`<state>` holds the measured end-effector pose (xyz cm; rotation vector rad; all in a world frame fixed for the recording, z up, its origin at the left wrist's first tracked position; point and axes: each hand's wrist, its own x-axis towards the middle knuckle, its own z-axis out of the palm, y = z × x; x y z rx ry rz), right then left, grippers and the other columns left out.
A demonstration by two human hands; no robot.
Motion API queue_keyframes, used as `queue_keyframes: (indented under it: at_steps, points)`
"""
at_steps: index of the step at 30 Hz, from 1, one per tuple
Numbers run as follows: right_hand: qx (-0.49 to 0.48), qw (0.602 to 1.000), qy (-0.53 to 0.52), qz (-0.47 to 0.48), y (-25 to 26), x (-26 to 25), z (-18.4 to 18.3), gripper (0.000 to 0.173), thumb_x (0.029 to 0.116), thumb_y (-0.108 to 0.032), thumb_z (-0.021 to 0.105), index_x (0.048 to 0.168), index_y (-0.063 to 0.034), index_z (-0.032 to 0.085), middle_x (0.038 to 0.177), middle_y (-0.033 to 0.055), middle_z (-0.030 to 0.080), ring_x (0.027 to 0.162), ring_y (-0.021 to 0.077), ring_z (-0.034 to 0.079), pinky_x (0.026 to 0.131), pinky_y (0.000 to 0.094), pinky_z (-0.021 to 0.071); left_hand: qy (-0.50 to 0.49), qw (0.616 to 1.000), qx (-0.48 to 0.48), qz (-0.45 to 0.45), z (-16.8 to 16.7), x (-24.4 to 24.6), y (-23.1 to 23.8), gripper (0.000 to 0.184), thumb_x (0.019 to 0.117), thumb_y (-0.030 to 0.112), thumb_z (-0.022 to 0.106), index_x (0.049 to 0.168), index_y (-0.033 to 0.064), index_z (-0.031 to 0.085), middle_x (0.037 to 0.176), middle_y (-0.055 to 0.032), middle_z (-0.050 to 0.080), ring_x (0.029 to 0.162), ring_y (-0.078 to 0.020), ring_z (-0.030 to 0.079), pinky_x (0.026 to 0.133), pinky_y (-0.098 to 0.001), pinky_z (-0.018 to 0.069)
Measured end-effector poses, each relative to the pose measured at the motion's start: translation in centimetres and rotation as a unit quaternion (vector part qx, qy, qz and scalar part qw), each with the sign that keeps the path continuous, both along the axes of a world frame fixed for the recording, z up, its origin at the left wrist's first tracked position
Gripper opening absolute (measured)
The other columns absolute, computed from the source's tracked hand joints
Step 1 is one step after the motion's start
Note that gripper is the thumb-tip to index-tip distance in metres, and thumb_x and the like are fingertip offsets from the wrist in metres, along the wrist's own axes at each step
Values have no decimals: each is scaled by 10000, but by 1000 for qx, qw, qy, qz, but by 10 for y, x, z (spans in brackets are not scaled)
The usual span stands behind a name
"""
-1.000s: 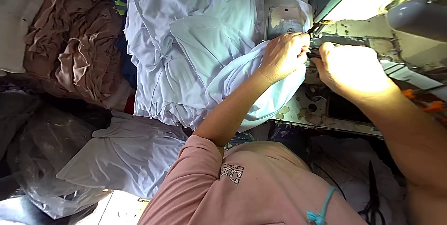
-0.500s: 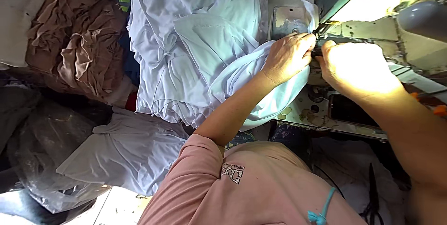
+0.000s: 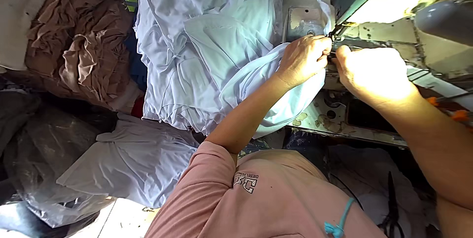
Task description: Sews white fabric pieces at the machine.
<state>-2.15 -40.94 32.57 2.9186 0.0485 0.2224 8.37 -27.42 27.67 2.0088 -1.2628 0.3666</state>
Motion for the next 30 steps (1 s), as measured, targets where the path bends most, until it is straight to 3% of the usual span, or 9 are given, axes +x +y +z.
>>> queue_keyframes:
  at_steps: [4, 7, 11, 14, 16, 18, 22, 30]
  points:
    - [14, 1000, -21, -13, -1, -9, -8, 326, 1111, -189, 387, 956, 47, 550, 678, 261, 574, 664, 519, 648, 504, 572, 443, 18, 1000, 25, -4, 4, 0, 2, 113, 866, 61, 621, 859, 15, 724, 824, -109, 690, 802, -253, 675, 704, -424, 499]
    - [50, 995, -76, -44, -3, -23, -12, 336, 1090, -232, 466, 949, 62, 548, 692, 268, 581, 641, 511, 647, 483, 574, 439, 11, 1000, 26, -5, 3, 0, 3, 107, 866, 56, 627, 848, 19, 725, 813, -106, 684, 803, -253, 673, 696, -417, 497]
    - [214, 966, -138, -56, -7, -58, -27, 432, 1056, -347, 525, 1011, 78, 592, 687, 239, 582, 594, 462, 613, 506, 593, 441, -3, 1000, 8, 11, 0, -6, 5, 114, 891, 70, 650, 920, 8, 742, 835, -115, 695, 831, -265, 676, 744, -408, 514]
    - [339, 923, -174, -49, -2, -77, -63, 383, 997, -325, 622, 979, 58, 632, 657, 144, 548, 545, 279, 525, 517, 453, 421, -10, 1000, -8, 18, -3, -7, 5, 128, 869, 68, 667, 963, 24, 742, 857, -112, 708, 841, -274, 681, 748, -417, 523]
    - [394, 896, -199, -44, 1, -84, -85, 347, 983, -312, 640, 933, 31, 632, 659, 77, 535, 554, 137, 484, 534, 304, 406, -9, 1000, 7, 17, -2, -8, 5, 141, 901, 75, 642, 954, 46, 769, 863, -101, 697, 869, -268, 675, 748, -413, 518]
    - [432, 878, -202, -37, 3, -89, -102, 336, 977, -306, 653, 912, 23, 643, 672, 45, 546, 577, 60, 472, 551, 219, 394, -20, 1000, 15, 17, -4, -9, 6, 176, 930, 98, 617, 954, 65, 789, 866, -96, 692, 886, -262, 669, 769, -402, 517]
    - [447, 876, -179, -39, 5, -96, -118, 347, 978, -322, 651, 914, 19, 658, 687, 37, 553, 587, 31, 457, 559, 188, 379, -59, 998, 16, 24, -9, -11, 6, 215, 961, 128, 597, 985, 72, 803, 897, -108, 691, 916, -277, 655, 821, -392, 514]
    - [477, 862, -164, -49, 11, -99, -138, 323, 970, -300, 665, 892, 12, 651, 671, 6, 524, 569, 4, 429, 544, 167, 354, -78, 996, -13, 33, -15, -13, 7, 206, 953, 120, 612, 986, 70, 809, 877, -114, 680, 889, -284, 646, 799, -385, 514]
